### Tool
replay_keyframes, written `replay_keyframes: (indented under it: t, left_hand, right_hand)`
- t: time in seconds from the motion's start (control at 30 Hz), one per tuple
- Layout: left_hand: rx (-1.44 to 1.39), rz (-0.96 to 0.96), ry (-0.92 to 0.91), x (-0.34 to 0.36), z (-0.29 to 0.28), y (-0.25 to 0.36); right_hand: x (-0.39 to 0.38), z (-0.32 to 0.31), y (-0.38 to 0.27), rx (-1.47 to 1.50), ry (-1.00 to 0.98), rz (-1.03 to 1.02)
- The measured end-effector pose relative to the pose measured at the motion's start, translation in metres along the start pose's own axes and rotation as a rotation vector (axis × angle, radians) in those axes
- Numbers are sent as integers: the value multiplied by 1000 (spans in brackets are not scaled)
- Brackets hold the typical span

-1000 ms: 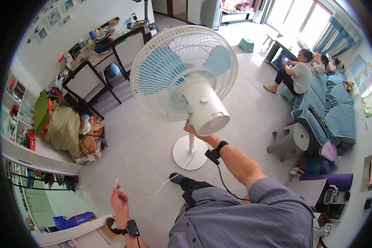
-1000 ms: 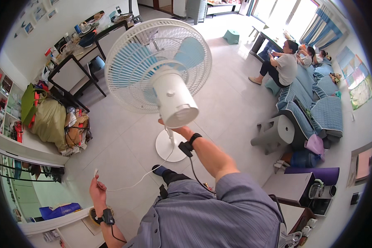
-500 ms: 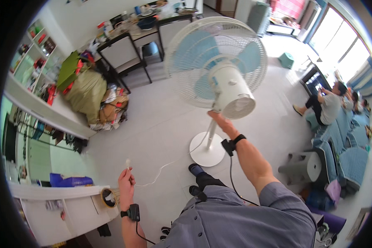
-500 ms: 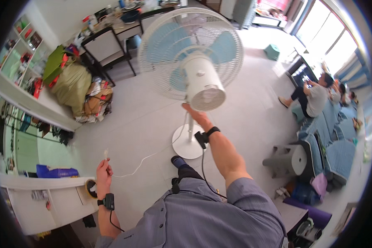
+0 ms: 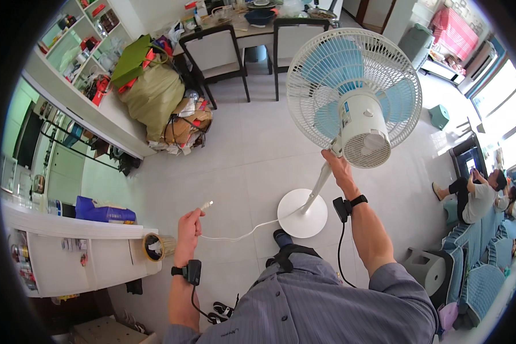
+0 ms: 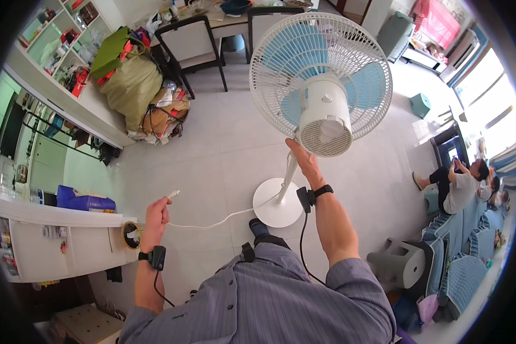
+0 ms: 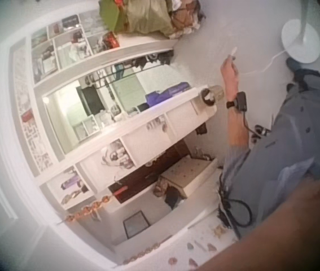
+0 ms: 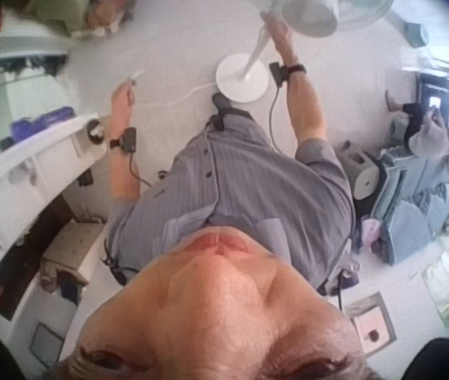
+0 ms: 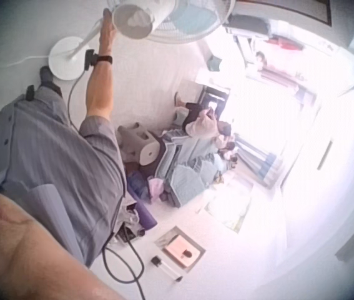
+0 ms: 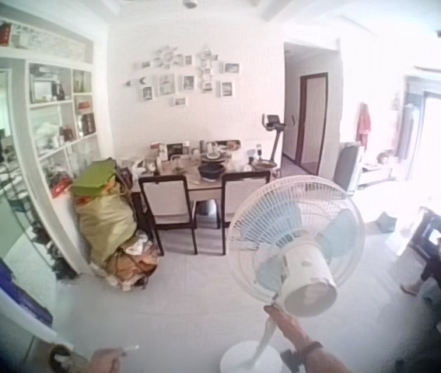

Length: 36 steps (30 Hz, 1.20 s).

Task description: Carrying a standing fan through the house and then stripping a wire with pliers in a utility area.

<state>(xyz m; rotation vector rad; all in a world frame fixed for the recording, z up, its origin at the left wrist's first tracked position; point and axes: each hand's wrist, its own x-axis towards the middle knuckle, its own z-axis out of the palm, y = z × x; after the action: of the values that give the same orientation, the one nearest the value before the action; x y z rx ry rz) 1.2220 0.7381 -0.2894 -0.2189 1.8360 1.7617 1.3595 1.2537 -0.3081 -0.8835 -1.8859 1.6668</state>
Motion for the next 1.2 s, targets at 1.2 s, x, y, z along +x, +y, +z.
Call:
replay_keyframes:
  t: [1.2]
  left_hand:
    - [80, -67, -759, 84, 308, 83]
  right_hand:
    - [-63, -141, 12, 1, -34, 32]
